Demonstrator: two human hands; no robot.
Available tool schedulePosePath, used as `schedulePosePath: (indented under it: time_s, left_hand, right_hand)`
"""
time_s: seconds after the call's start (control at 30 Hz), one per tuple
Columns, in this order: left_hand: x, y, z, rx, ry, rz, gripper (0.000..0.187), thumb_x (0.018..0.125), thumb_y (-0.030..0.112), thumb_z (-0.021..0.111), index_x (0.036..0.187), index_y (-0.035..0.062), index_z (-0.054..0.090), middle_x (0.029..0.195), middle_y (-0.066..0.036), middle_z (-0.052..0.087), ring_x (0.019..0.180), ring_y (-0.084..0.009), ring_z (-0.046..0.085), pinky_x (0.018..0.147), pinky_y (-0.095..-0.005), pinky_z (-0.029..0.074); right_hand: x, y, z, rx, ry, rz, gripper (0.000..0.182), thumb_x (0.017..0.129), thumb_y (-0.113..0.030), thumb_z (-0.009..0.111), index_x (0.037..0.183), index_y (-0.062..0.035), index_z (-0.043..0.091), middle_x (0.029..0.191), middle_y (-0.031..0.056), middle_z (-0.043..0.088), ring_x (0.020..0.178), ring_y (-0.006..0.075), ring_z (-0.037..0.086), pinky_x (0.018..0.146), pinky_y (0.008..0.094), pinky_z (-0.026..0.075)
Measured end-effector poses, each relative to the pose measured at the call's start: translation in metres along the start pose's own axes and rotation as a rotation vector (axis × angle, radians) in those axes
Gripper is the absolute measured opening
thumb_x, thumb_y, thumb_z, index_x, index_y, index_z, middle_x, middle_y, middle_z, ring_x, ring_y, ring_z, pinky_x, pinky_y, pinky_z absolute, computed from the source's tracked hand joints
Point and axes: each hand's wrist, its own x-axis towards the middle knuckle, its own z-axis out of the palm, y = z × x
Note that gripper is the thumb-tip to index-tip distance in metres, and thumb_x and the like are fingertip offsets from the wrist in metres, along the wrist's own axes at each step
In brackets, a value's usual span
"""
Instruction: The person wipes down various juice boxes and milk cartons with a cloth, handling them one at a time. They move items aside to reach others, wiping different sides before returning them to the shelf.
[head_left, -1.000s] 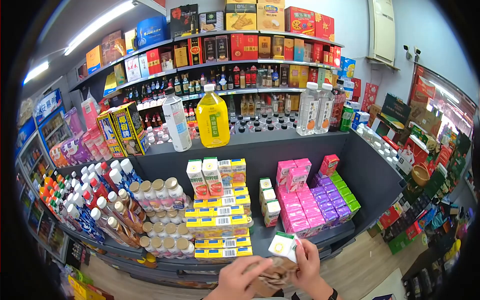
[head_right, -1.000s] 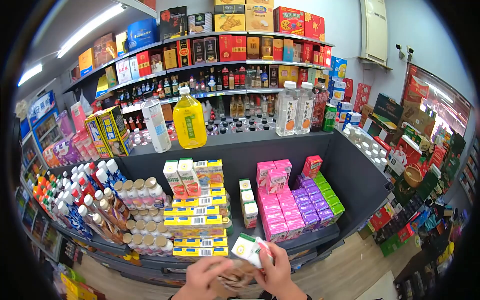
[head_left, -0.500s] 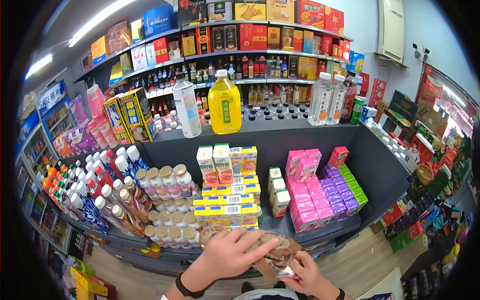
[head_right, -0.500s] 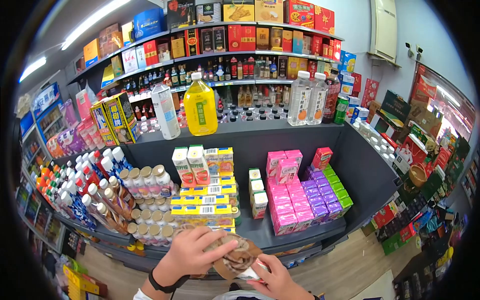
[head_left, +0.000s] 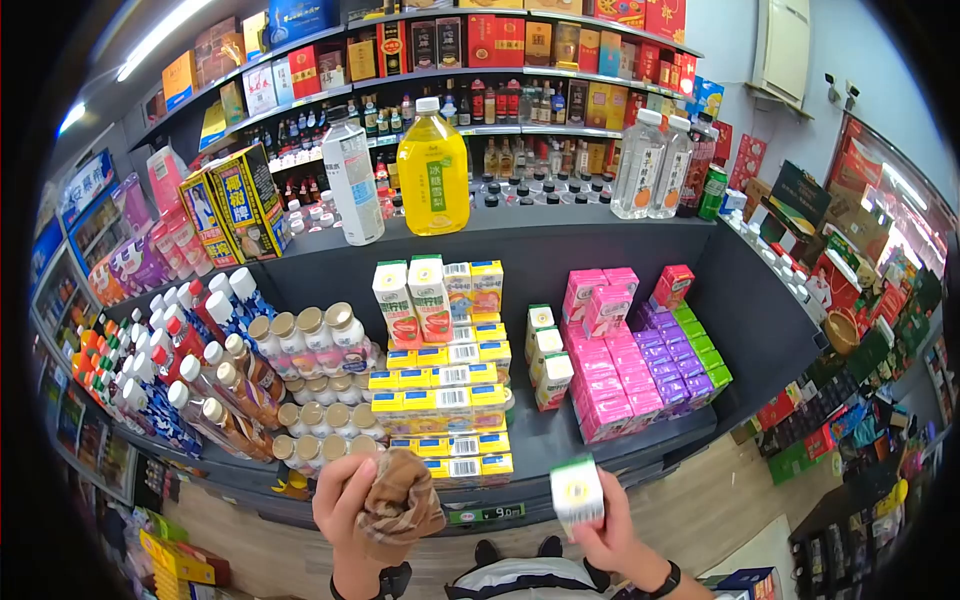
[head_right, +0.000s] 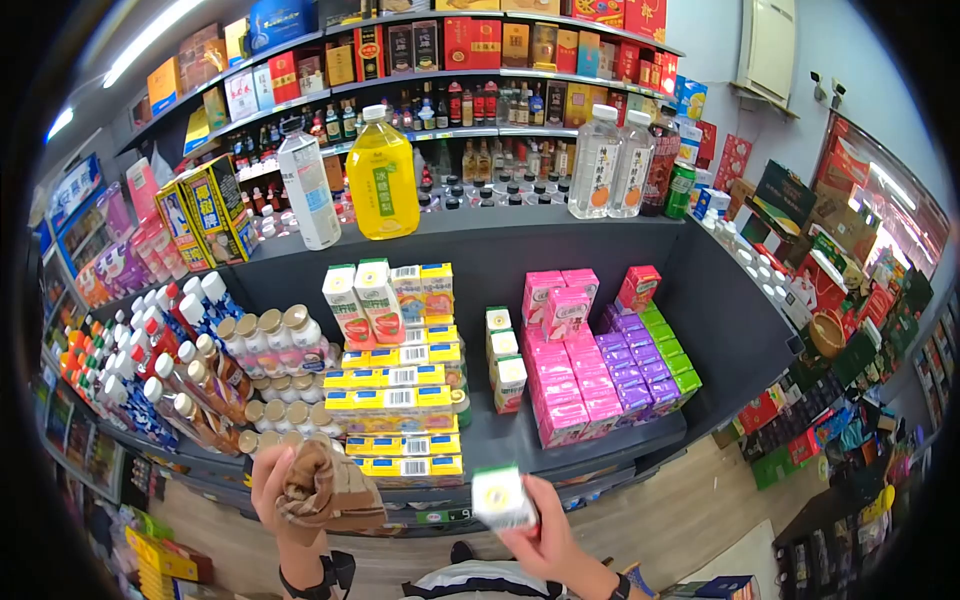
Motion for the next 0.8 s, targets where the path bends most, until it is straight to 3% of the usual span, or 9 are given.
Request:
schedulePosePath:
  time_s: [0.03, 0.1, 0.13, 0.2, 0.3, 0.33, 0.43, 0.47, 0.8]
  left_hand:
    - [-0.006, -0.002, -0.002, 0.01, -0.001, -0.018, 0.039, 0.081, 0.002, 0.07, 0.119, -0.0021, 0.063, 0.106, -0.017, 0.062, 0.091, -0.028, 0.062, 0.08, -0.0358, 0.052]
    - [-0.02, -0.001, -0.003, -0.116, 0.012, -0.227, 0.033, 0.084, 0.0, 0.067, 0.116, -0.0013, 0.063, 0.107, -0.017, 0.062, 0.092, -0.026, 0.062, 0.081, -0.035, 0.052]
    - [-0.044, -0.01, -0.005, -0.222, 0.022, -0.407, 0.031, 0.085, -0.001, 0.064, 0.117, 0.0005, 0.063, 0.107, -0.018, 0.063, 0.092, -0.0265, 0.063, 0.081, -0.0356, 0.053]
    - [-0.066, -0.014, 0.001, -0.357, 0.066, -0.464, 0.027, 0.088, 0.0, 0.061, 0.115, 0.0007, 0.063, 0.106, -0.019, 0.063, 0.093, -0.0273, 0.065, 0.081, -0.0364, 0.055]
    - [-0.061, 0.0, 0.004, -0.373, -0.054, -0.462, 0.03, 0.085, 0.0, 0.067, 0.114, -0.0023, 0.061, 0.106, -0.012, 0.06, 0.094, -0.0205, 0.061, 0.085, -0.0335, 0.052]
    - [-0.06, 0.003, 0.005, -0.341, -0.089, -0.412, 0.035, 0.084, 0.0, 0.067, 0.118, -0.0002, 0.059, 0.105, -0.014, 0.061, 0.094, -0.0234, 0.063, 0.084, -0.0354, 0.053]
    - [-0.07, -0.008, 0.006, -0.254, -0.081, -0.28, 0.039, 0.083, 0.002, 0.069, 0.121, 0.003, 0.06, 0.105, -0.017, 0.061, 0.093, -0.0265, 0.063, 0.083, -0.0375, 0.054]
    - [-0.071, -0.007, 0.006, -0.258, -0.089, -0.285, 0.041, 0.083, 0.003, 0.07, 0.123, 0.0055, 0.06, 0.103, -0.019, 0.062, 0.092, -0.0282, 0.063, 0.082, -0.038, 0.054]
    - [-0.063, -0.016, 0.003, -0.246, -0.174, -0.256, 0.036, 0.086, 0.011, 0.069, 0.121, 0.0038, 0.063, 0.102, -0.019, 0.065, 0.088, -0.0291, 0.065, 0.077, -0.0364, 0.054]
  right_hand:
    - [-0.004, 0.007, 0.007, 0.353, 0.062, 0.299, 0.069, 0.091, -0.01, 0.065, 0.149, -0.0009, 0.029, 0.135, 0.0195, 0.05, 0.102, 0.0263, 0.062, 0.088, 0.0385, 0.052]
    - [0.009, 0.042, 0.012, 0.936, 0.113, 0.474, 0.057, 0.094, -0.012, 0.062, 0.144, 0.0001, 0.035, 0.127, 0.0168, 0.055, 0.099, 0.0183, 0.062, 0.082, 0.0334, 0.054]
    - [0.011, 0.053, 0.016, 0.921, 0.123, 0.504, 0.056, 0.093, -0.012, 0.064, 0.141, 0.0002, 0.037, 0.123, 0.0162, 0.056, 0.098, 0.0177, 0.062, 0.081, 0.0326, 0.054]
    - [0.012, 0.072, 0.026, 0.894, 0.147, 0.555, 0.054, 0.091, -0.013, 0.069, 0.135, 0.0004, 0.042, 0.117, 0.0151, 0.059, 0.097, 0.0166, 0.062, 0.079, 0.031, 0.054]
    - [0.026, 0.1, 0.035, 0.096, 0.34, 0.351, 0.058, 0.086, -0.017, 0.076, 0.13, 0.0008, 0.045, 0.115, 0.0142, 0.059, 0.092, 0.0202, 0.063, 0.076, 0.0311, 0.053]
    - [0.033, 0.098, 0.036, -0.007, 0.384, 0.331, 0.063, 0.079, -0.02, 0.083, 0.126, 0.0021, 0.046, 0.114, 0.015, 0.056, 0.096, 0.0273, 0.061, 0.082, 0.0359, 0.05]
    - [0.056, 0.115, 0.036, -0.701, 0.437, -0.038, 0.061, 0.077, -0.018, 0.084, 0.121, 0.0034, 0.049, 0.112, 0.0172, 0.053, 0.104, 0.0317, 0.054, 0.089, 0.0407, 0.044]
    - [0.059, 0.122, 0.039, -0.619, 0.436, 0.023, 0.058, 0.074, -0.016, 0.084, 0.118, 0.0037, 0.051, 0.112, 0.0188, 0.05, 0.109, 0.0359, 0.048, 0.095, 0.0437, 0.039]
    - [0.068, 0.161, 0.052, -0.794, 0.645, 0.141, 0.061, 0.076, -0.019, 0.083, 0.123, 0.002, 0.051, 0.114, 0.0201, 0.056, 0.105, 0.0412, 0.057, 0.087, 0.0458, 0.048]
